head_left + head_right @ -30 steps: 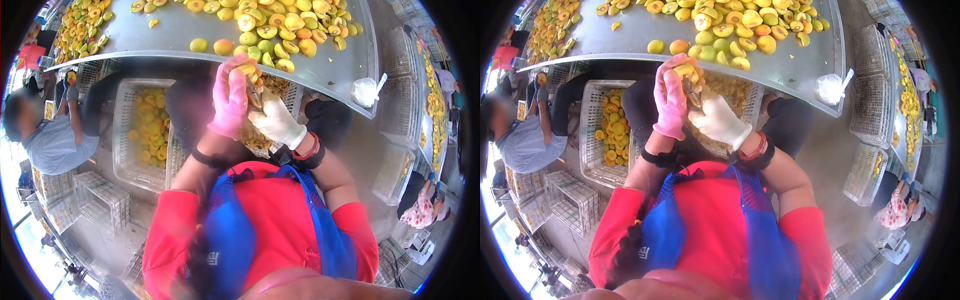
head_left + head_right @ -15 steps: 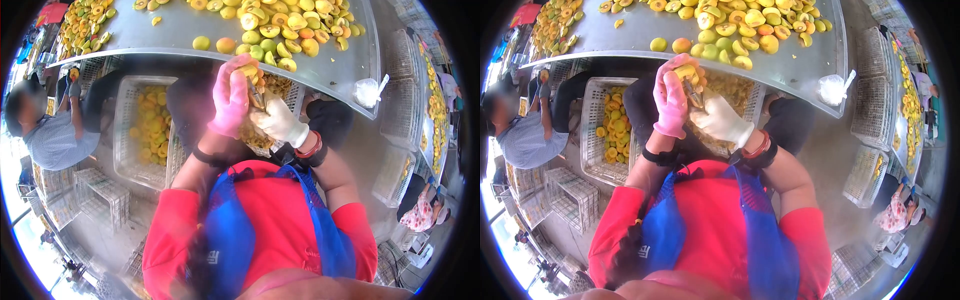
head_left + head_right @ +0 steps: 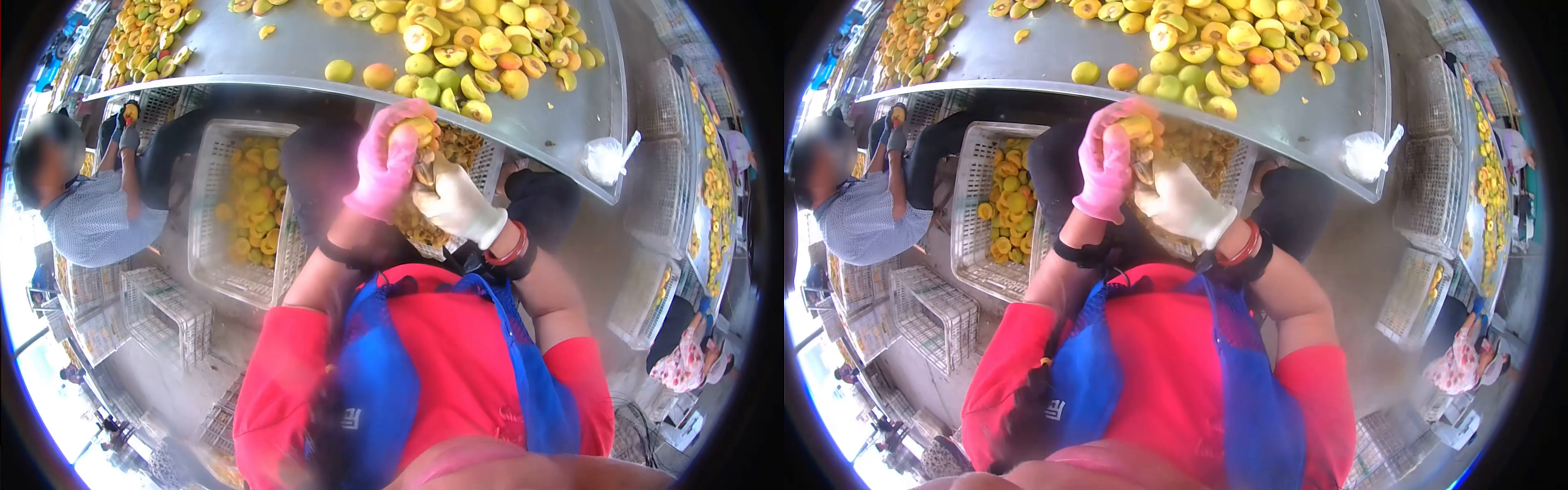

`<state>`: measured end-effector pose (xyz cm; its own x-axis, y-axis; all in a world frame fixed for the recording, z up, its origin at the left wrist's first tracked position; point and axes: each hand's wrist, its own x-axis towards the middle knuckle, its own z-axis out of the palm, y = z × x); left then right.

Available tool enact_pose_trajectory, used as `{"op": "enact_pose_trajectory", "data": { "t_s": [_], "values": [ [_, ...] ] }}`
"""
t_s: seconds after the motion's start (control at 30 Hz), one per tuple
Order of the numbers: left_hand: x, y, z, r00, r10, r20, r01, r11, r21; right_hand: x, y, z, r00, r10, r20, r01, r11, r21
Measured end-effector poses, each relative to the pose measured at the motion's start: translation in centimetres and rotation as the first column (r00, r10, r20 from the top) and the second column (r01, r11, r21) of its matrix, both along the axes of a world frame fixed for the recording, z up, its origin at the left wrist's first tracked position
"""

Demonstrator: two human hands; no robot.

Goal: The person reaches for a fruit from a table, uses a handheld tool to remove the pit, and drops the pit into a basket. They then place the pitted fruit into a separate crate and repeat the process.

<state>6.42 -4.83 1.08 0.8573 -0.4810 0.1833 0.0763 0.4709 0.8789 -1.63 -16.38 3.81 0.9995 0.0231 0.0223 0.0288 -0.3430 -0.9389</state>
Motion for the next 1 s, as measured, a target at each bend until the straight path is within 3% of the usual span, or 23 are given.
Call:
{"op": "enact_pose_trajectory", "data": {
  "t_s": [0.1,0.2,0.23,0.27,0.4,0.43,0.5,0.63,0.7,0.73,0.77,0.8,0.83,0.9,1.0],
  "values": [
    [0.2,-0.3,-0.7,1.0,0.021,0.009,-0.021,1.0,-0.009,-0.1,0.0,-0.4,0.988,0.006,-0.154,0.008,0.996,0.09],
    [0.4,0.5,-0.1,0.996,-0.083,-0.03,0.082,0.995,-0.054,-0.2,-1.0,-0.5,0.871,0.266,-0.414,0.035,0.806,0.591],
    [0.3,0.9,0.0,0.992,-0.117,-0.048,0.113,0.991,-0.069,-0.4,-0.9,-0.4,0.851,0.303,-0.429,0.061,0.753,0.655],
    [0.7,1.0,-0.2,0.991,-0.127,0.045,0.129,0.991,-0.038,-0.5,-0.6,-0.1,0.829,0.341,-0.443,0.094,0.696,0.711],
    [1.1,1.6,0.1,0.964,-0.267,0.014,0.267,0.963,0.027,-0.8,-0.3,0.8,0.745,0.511,-0.429,0.134,0.516,0.846],
    [1.3,1.7,-0.1,0.964,-0.26,0.058,0.258,0.965,0.039,-0.8,-0.1,1.2,0.731,0.503,-0.461,0.194,0.494,0.847],
    [1.1,1.6,0.1,0.964,-0.259,-0.064,0.257,0.966,-0.037,-0.6,-0.2,0.3,0.733,0.488,-0.473,0.2,0.511,0.836],
    [1.9,2.1,1.2,0.948,0.017,-0.318,-0.075,0.982,-0.173,-0.7,0.2,-0.1,0.768,0.42,-0.484,0.143,0.624,0.768],
    [3.0,4.1,2.5,0.895,0.36,-0.264,-0.367,0.93,0.023,-1.4,-0.1,-0.8,0.798,0.37,-0.475,0.136,0.658,0.741],
    [4.0,6.3,1.5,0.888,0.431,-0.158,-0.431,0.902,0.038,-1.7,-0.4,-1.3,0.792,0.338,-0.508,0.168,0.68,0.714],
    [4.4,8.5,2.5,0.839,0.526,-0.137,-0.515,0.85,0.106,-1.9,-0.8,-1.9,0.787,0.299,-0.539,0.205,0.698,0.686],
    [5.1,10.8,2.1,0.743,0.655,0.138,-0.661,0.687,0.301,-2.2,-1.2,-2.5,0.78,0.258,-0.571,0.245,0.713,0.657],
    [6.2,13.7,1.0,0.658,0.683,0.316,-0.741,0.517,0.428,-2.5,-1.6,-3.3,0.77,0.218,-0.6,0.283,0.725,0.628],
    [7.8,18.4,-0.7,0.579,0.58,0.574,-0.76,0.128,0.637,-3.2,-1.9,-5.2,0.779,0.137,-0.612,0.296,0.78,0.551],
    [8.7,19.1,-0.6,0.385,0.213,0.898,-0.864,-0.259,0.432,-3.8,-1.8,-6.6,0.817,0.06,-0.574,0.297,0.809,0.507]
  ]
}}
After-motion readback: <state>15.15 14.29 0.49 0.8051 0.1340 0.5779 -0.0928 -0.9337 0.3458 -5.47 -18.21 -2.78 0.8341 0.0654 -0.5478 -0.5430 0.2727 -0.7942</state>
